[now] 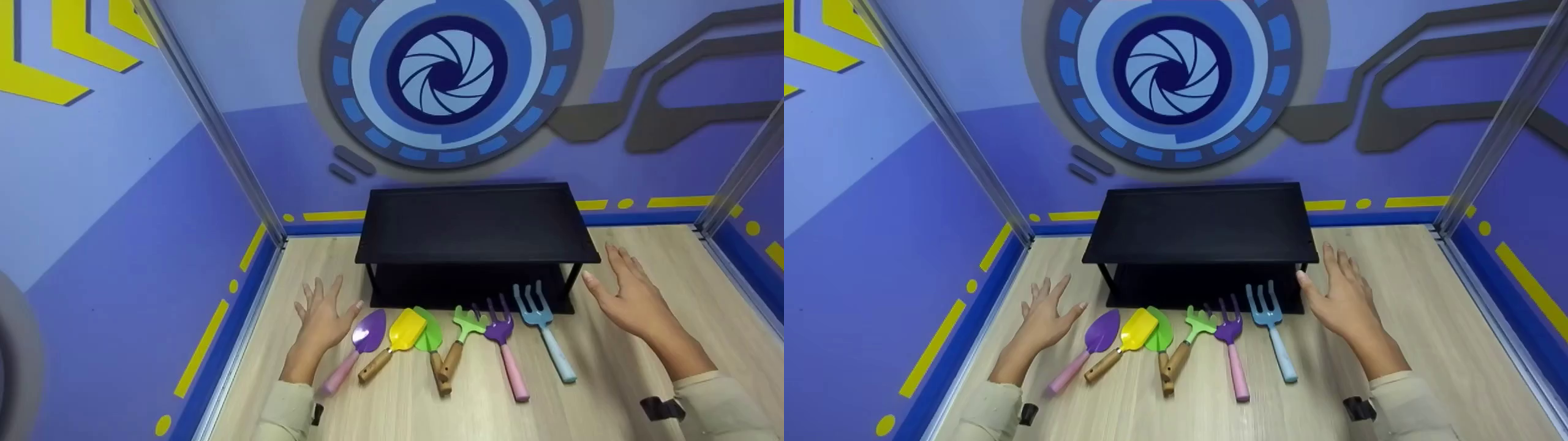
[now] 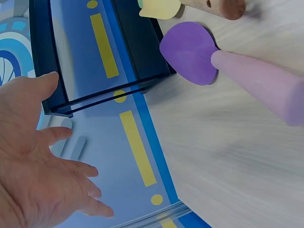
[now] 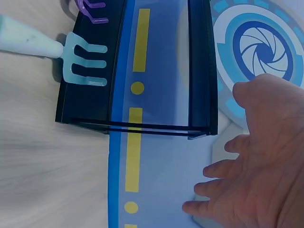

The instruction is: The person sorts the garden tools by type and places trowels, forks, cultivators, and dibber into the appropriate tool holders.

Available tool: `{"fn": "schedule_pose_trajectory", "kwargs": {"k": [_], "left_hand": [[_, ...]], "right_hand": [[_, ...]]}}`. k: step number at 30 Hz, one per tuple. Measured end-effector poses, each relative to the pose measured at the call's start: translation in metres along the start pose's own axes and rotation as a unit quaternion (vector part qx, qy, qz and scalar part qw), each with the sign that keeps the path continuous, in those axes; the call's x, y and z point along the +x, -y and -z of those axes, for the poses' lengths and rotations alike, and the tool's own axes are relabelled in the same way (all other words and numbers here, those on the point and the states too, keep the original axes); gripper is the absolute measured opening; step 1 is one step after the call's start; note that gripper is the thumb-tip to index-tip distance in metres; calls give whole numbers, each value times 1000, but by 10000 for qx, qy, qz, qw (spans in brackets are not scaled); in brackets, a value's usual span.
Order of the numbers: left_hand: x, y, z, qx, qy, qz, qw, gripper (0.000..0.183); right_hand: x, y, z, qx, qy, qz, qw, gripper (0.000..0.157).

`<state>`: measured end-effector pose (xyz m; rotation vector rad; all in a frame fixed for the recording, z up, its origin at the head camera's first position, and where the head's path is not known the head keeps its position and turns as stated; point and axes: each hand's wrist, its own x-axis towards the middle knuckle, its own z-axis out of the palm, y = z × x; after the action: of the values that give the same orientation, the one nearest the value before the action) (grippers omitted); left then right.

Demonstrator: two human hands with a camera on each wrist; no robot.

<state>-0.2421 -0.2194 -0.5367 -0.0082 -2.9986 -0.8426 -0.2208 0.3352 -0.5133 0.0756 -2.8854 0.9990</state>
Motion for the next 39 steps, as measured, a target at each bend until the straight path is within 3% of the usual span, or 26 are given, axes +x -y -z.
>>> {"fn": "schedule_pose_trajectory", "kwargs": {"k": [12, 17, 20, 27, 35, 39], "left_hand": [[-7, 13, -5, -190, 9, 10, 9998, 72], [-12, 20, -9, -306, -13, -24, 9995, 69], [-17, 25, -11, -429, 14, 24, 9991, 68], [-29, 39, -22, -704, 235, 147, 9971, 68], [-35, 58, -33, -1458, 606, 363, 9868, 69], [-37, 66, -37, -1582, 789, 367, 9836, 67]], "right_hand": [[31, -1, -1, 567, 354, -505, 9965, 93], [44, 0, -4, 717, 319, -685, 9946, 92], [52, 1, -6, 1082, 308, -803, 9904, 91], [63, 2, -9, 2058, 197, -945, 9738, 85], [71, 6, -13, 2213, 44, -833, 9716, 82], [75, 2, -12, 2169, 76, -847, 9725, 79]]}}
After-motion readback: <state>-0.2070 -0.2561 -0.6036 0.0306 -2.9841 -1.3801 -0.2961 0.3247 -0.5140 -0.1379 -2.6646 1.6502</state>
